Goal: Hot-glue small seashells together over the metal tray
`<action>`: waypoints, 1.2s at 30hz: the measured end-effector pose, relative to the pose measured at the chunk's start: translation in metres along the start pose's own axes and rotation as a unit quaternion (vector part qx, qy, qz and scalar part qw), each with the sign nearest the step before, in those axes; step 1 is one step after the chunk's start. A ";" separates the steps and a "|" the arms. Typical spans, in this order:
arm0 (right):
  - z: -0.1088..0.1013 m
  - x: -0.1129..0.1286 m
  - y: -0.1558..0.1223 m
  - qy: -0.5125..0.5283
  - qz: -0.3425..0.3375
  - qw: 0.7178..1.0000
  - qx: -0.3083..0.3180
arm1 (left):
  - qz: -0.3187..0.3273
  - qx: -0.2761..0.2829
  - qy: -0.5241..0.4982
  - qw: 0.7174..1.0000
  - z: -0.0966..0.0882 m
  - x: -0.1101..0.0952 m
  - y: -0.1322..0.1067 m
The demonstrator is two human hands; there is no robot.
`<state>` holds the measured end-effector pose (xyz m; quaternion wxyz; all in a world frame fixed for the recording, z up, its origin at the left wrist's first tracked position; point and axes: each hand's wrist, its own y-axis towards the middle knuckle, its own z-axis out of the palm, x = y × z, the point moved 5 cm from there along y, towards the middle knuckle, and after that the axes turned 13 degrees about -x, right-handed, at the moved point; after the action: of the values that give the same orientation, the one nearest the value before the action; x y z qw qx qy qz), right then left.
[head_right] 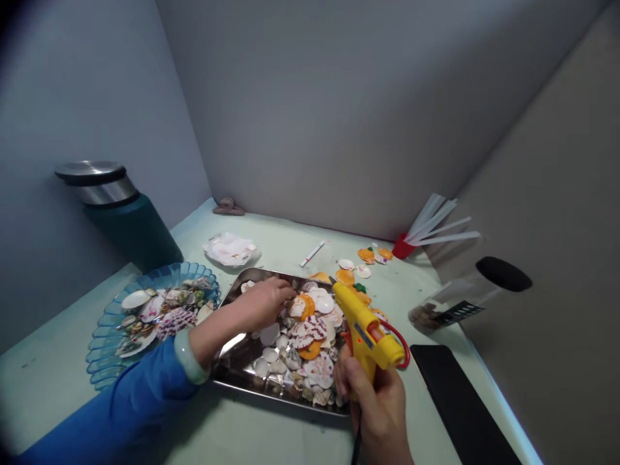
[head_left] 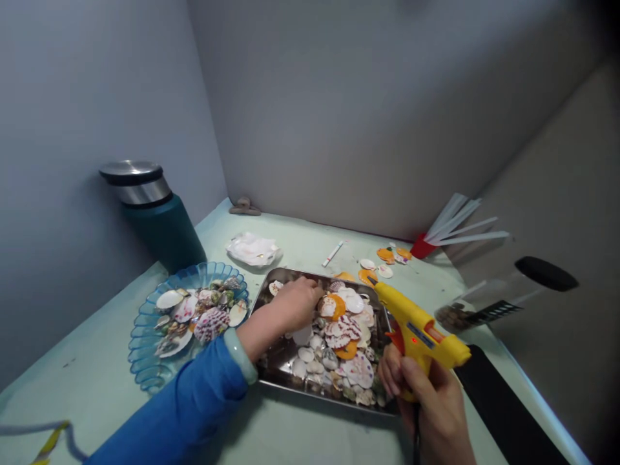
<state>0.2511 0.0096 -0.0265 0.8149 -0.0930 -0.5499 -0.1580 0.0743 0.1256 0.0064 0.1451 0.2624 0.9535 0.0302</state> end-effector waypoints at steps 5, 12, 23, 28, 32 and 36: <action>0.000 -0.002 0.000 0.000 0.005 1.000 0.007 | 0.007 0.027 0.048 0.998 -0.005 0.010 -0.003; -0.001 -0.003 0.001 -0.013 0.010 1.000 0.015 | 0.019 0.001 0.038 0.999 0.003 -0.005 0.004; 0.000 -0.002 0.000 -0.009 0.015 1.000 -0.008 | -0.009 0.063 0.047 0.997 -0.021 0.014 -0.032; 0.001 -0.003 0.000 -0.025 0.018 0.999 0.009 | 0.046 0.077 -0.003 0.996 -0.005 -0.012 -0.032; 0.003 -0.001 -0.001 -0.015 0.019 1.000 -0.009 | 0.049 0.086 -0.005 0.995 0.010 -0.019 -0.023; 0.003 0.001 -0.001 -0.055 0.009 0.998 0.003 | 0.038 0.073 0.009 0.997 0.014 -0.015 -0.025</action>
<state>0.2487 0.0091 -0.0249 0.7849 -0.1037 -0.5938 -0.1435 0.0785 0.0967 -0.0066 0.1159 0.3084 0.9436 -0.0315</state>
